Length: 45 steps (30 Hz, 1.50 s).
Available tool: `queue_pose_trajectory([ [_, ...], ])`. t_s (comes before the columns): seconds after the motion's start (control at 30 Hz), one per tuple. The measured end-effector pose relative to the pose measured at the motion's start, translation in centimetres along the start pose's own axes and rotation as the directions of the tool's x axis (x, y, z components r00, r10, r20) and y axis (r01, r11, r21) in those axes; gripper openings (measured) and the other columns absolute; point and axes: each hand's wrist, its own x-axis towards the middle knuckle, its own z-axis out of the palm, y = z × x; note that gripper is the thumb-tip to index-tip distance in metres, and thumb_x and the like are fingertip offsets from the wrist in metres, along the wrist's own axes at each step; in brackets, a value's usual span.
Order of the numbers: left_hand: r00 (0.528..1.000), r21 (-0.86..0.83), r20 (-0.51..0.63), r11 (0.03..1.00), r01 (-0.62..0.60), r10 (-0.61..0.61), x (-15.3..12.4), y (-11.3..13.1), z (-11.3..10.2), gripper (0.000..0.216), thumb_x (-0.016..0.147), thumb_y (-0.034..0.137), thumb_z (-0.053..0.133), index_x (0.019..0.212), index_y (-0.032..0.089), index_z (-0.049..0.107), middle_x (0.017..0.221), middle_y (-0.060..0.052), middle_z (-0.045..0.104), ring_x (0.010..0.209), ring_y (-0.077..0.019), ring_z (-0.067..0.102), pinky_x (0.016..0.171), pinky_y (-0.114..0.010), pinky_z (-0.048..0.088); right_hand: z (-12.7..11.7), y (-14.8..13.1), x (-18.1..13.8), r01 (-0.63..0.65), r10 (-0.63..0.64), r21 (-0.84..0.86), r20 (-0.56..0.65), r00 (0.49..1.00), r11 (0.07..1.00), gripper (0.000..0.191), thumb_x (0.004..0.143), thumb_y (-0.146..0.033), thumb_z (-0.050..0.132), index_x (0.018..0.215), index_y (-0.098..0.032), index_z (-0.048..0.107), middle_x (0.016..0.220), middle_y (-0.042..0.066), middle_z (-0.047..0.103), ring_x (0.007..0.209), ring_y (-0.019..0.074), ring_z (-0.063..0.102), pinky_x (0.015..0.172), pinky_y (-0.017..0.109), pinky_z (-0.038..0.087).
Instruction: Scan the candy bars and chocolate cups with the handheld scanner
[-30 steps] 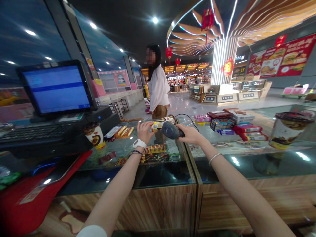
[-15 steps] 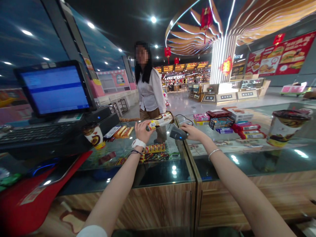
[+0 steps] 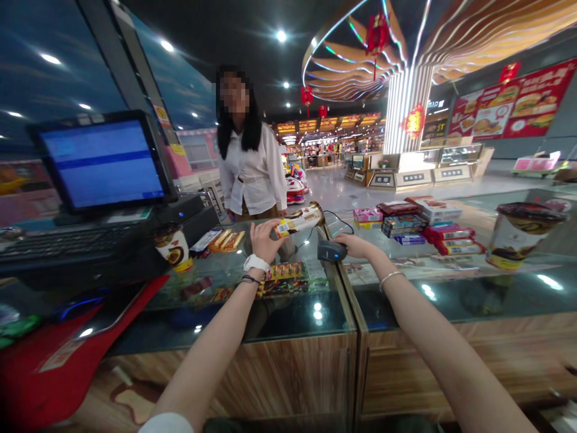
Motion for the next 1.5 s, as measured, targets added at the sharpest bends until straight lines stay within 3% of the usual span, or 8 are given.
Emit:
queue_pose_trajectory([
  [0.13,0.999,-0.036,-0.021,0.999,0.026,-0.027,-0.1,0.3,0.1,0.040,0.072,0.028,0.080,0.110,0.027,0.067,0.120,-0.004,0.071,0.113,-0.0278,0.062,0.120,-0.053,0.019,-0.9,-0.7,0.2,-0.087,0.107,0.132,-0.152,0.983,0.987,0.059,0.058,0.002,0.047,0.106,-0.021,0.072,0.111,0.007,0.072,0.107,0.0243,0.067,0.097,0.040,0.052],
  [0.27,0.995,-0.092,-0.046,0.993,0.080,-0.085,-0.1,0.8,0.3,0.042,0.071,0.029,0.082,0.110,0.026,0.067,0.119,-0.006,0.072,0.112,-0.0283,0.063,0.119,-0.054,0.020,-1.0,-2.7,1.1,-0.138,0.270,0.371,-0.333,0.903,0.919,0.043,0.067,-0.004,0.050,0.101,-0.022,0.068,0.109,0.005,0.072,0.105,0.0216,0.068,0.094,0.039,0.055],
  [0.4,0.989,-0.168,-0.034,0.976,0.136,-0.144,-0.2,1.6,0.4,0.045,0.069,0.030,0.083,0.111,0.024,0.067,0.118,-0.006,0.072,0.113,-0.0282,0.063,0.119,-0.055,0.021,0.3,-5.1,2.5,-0.082,0.304,0.529,-0.347,0.887,0.845,0.020,0.073,-0.022,0.064,0.093,-0.023,0.061,0.109,0.005,0.069,0.105,0.0216,0.067,0.097,0.045,0.053],
  [0.6,0.970,-0.306,0.030,0.922,0.239,-0.241,-0.6,2.9,0.3,0.045,0.066,0.030,0.085,0.107,0.023,0.066,0.115,-0.006,0.073,0.112,-0.0287,0.064,0.119,-0.059,0.018,2.2,-7.2,3.9,0.017,0.289,0.635,-0.374,0.881,0.772,0.026,0.071,-0.036,0.068,0.083,-0.024,0.048,0.094,0.001,0.060,0.097,0.0202,0.064,0.095,0.044,0.052],
  [0.93,0.908,-0.645,0.400,0.666,0.374,-0.123,-1.0,2.3,0.5,0.038,0.079,0.035,0.073,0.111,0.016,0.063,0.116,-0.012,0.071,0.112,-0.0247,0.065,0.098,-0.040,0.050,2.8,-10.2,4.8,0.248,0.390,0.796,-0.510,0.767,0.552,0.050,0.064,-0.034,0.079,0.085,-0.027,0.034,0.109,-0.002,0.054,0.101,0.0155,0.064,0.098,0.038,0.051],
  [1.13,0.936,-0.509,0.346,0.824,0.250,-0.070,-1.5,0.5,-1.7,0.038,0.086,0.035,0.064,0.121,0.019,0.065,0.128,-0.010,0.065,0.121,-0.0236,0.059,0.109,-0.040,0.043,3.4,-13.1,6.2,0.243,0.466,0.892,-0.412,0.783,0.381,0.062,0.061,-0.034,0.084,0.091,-0.029,0.030,0.113,-0.002,0.058,0.090,0.0162,0.068,0.077,0.034,0.059],
  [1.37,0.981,-0.316,0.167,0.937,0.150,-0.101,-2.8,-0.7,-5.7,0.046,0.089,0.027,0.059,0.134,0.026,0.052,0.134,-0.008,0.062,0.125,-0.0234,0.056,0.111,-0.044,0.039,5.4,-16.3,10.2,0.248,0.431,0.859,-0.451,0.782,0.448,0.055,0.060,-0.034,0.081,0.091,-0.028,0.035,0.110,-0.001,0.057,0.090,0.0163,0.064,0.084,0.036,0.056],
  [1.5,0.987,-0.161,0.085,0.976,0.148,-0.135,-3.3,-2.4,-8.1,0.029,0.089,0.024,0.058,0.118,0.024,0.058,0.119,-0.006,0.068,0.113,-0.0229,0.062,0.105,-0.042,0.043,7.5,-18.6,13.1,0.269,0.381,0.800,-0.514,0.769,0.536,0.043,0.066,-0.035,0.075,0.086,-0.027,0.038,0.098,-0.001,0.058,0.093,0.0178,0.061,0.092,0.038,0.052],
])
